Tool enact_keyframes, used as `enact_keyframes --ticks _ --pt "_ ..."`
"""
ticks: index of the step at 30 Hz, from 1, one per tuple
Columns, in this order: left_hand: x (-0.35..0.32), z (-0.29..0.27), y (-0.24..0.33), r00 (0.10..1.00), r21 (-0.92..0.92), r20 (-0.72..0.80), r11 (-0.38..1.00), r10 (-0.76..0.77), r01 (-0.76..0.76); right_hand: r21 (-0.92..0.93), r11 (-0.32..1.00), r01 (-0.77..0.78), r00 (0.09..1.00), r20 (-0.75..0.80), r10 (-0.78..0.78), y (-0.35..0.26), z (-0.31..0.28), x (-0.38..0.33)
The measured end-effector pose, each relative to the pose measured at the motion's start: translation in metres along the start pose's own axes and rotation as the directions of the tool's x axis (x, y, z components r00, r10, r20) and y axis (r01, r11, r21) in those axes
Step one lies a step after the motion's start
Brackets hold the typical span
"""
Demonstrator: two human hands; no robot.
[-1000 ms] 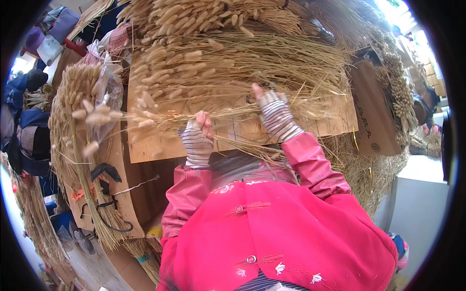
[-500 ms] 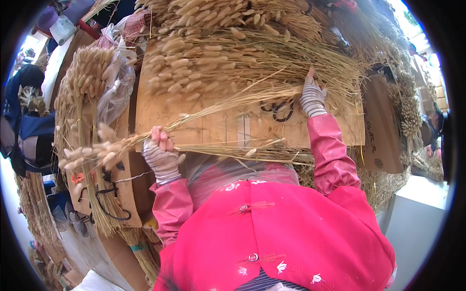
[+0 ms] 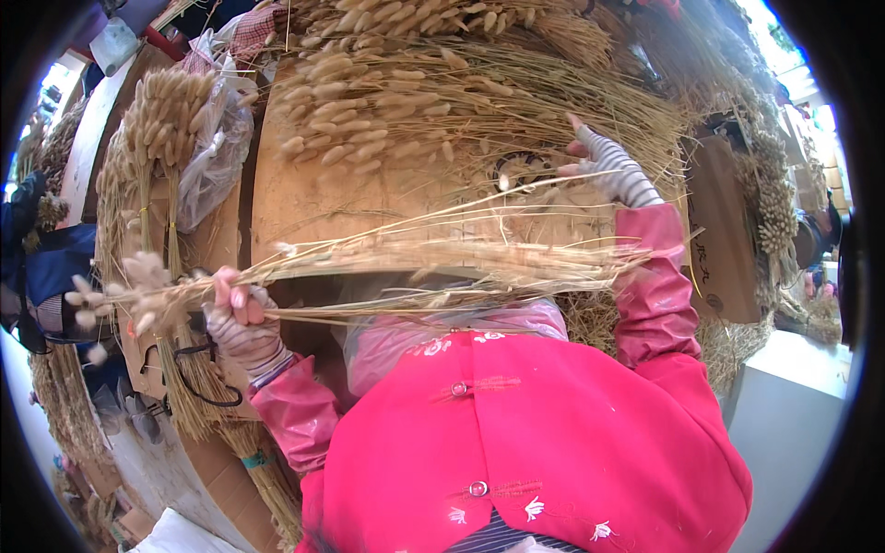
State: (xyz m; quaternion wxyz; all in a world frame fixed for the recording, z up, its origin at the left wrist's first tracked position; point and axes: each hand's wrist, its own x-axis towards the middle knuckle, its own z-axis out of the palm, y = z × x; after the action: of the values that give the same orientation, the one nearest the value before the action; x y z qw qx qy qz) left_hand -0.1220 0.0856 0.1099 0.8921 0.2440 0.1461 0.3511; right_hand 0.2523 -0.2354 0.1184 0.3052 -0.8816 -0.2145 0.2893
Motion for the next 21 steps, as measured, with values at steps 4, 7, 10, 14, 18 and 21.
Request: enact_keyframes --ticks 4,7,10,14,18,21 --pt "0.015 -0.013 -0.009 0.965 0.087 -0.261 0.996 -0.009 0.033 0.364 0.805 0.469 0.883 -0.224 -0.414 0.021 -0.029 -0.018" --pt "0.019 -0.017 0.003 0.978 -0.166 -0.18 0.983 -0.106 0.076 0.545 0.667 0.509 0.79 -0.603 -0.11 0.042 -0.051 -0.031" --pt "0.019 -0.006 0.005 0.996 -0.163 -0.017 0.983 -0.091 0.087 0.608 0.539 0.583 0.605 -0.768 0.212 0.067 -0.058 -0.051" --pt "0.015 0.033 -0.031 0.972 -0.019 -0.236 1.0 0.003 -0.008 0.565 0.578 0.589 0.455 -0.823 0.341 0.104 -0.024 -0.085" --pt "0.005 0.077 -0.095 0.969 0.001 -0.142 0.979 -0.204 0.206 0.66 0.589 0.466 0.269 -0.74 0.616 0.141 0.011 -0.141" --pt "0.017 0.09 -0.134 0.909 0.173 -0.274 0.914 -0.313 0.367 0.695 0.562 0.448 0.243 -0.7 0.672 0.159 0.015 -0.18"
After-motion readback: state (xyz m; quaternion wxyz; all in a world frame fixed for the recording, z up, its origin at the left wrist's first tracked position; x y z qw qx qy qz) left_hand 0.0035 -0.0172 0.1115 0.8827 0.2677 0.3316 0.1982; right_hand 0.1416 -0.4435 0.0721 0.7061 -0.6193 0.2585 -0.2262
